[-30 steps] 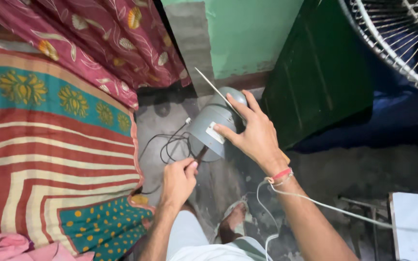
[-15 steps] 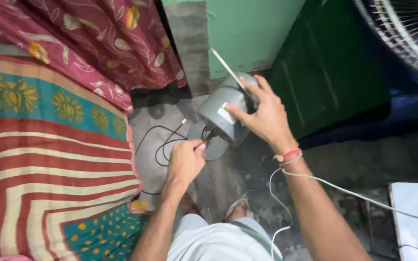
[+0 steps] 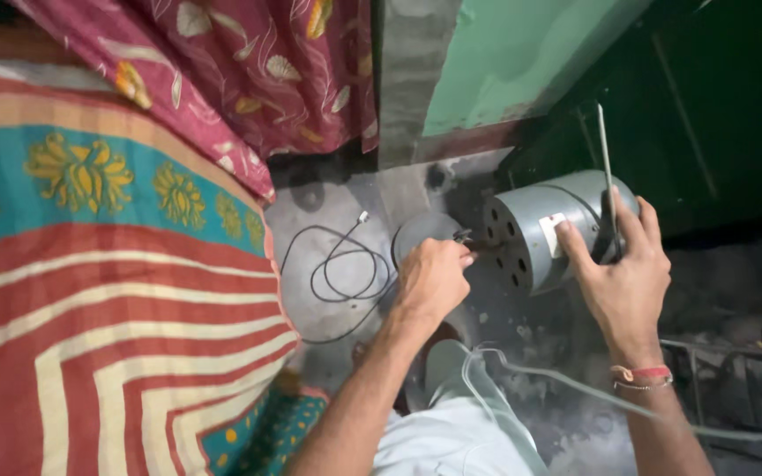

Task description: The person assembles a pedestal fan by attaching the motor housing to the stand and securing the front grill with screws. They use a screwdriver to tighten the screws on the motor and the grill.

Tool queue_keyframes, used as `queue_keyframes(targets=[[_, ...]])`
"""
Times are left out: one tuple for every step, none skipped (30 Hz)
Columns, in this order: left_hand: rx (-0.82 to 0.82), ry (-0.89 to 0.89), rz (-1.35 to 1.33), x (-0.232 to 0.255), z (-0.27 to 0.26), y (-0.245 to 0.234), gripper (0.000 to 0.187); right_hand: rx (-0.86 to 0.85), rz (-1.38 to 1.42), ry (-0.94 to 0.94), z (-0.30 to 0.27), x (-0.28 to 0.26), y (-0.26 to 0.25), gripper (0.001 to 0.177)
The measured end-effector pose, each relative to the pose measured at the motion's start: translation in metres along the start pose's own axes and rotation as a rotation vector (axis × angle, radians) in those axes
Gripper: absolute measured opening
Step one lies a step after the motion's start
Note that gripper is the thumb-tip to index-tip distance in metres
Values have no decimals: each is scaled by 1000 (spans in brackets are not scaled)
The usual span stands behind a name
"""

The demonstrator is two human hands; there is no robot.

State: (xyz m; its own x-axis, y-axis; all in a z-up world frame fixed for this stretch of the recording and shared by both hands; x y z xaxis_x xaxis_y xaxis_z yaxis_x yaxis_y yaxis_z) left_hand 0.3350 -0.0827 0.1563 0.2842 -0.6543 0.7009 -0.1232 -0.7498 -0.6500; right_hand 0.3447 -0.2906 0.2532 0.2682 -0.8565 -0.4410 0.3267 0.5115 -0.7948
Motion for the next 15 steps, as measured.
queue_keyframes(targets=[[0, 24, -8, 2, 6, -4, 14, 11, -3, 19, 0, 0, 1, 64], [-9, 44, -17, 3, 11, -6, 15, 16, -9, 42, -2, 1, 1, 64], [-17, 64, -26, 5, 17, -7, 16, 24, -39, 39, -2, 2, 2, 63], [-6, 86, -27, 7, 25, -9, 16, 34, -64, 32, 4, 5, 6, 62], [5, 109, -27, 11, 34, -10, 16, 43, -90, 25, 11, 9, 9, 62], [11, 125, -27, 13, 39, -9, 16, 44, -92, 36, 15, 14, 14, 62], [10, 121, -17, 13, 44, -6, 16, 44, -93, 47, 21, 21, 19, 62], [19, 126, -5, 15, 56, -7, 16, 56, -92, 52, 33, 27, 25, 62], [28, 131, 6, 16, 65, -7, 16, 58, -102, 38, 44, 32, 31, 63], [49, 123, -16, 15, 73, -7, 16, 53, -107, 20, 53, 36, 37, 63], [71, 114, -38, 14, 79, -7, 17, 48, -113, 2, 61, 39, 42, 63], [97, 107, -60, 14, 88, -7, 17, 47, -116, 16, 70, 43, 46, 64], [101, 105, -59, 15, 97, -7, 17, 47, -120, 30, 78, 46, 51, 64], [108, 101, -59, 16, 106, -8, 17, 45, -121, 41, 87, 48, 58, 65], [114, 96, -58, 17, 115, -9, 17, 59, -133, 31, 96, 47, 63, 63]])
Point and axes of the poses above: each hand's wrist, its own z-axis towards the middle knuckle, its own y-axis out of the palm, x = y × z, the point moved 5 cm from there along z, towards the middle knuckle, and after that the axes turned 10 degrees about -y, right-handed, at the moved point
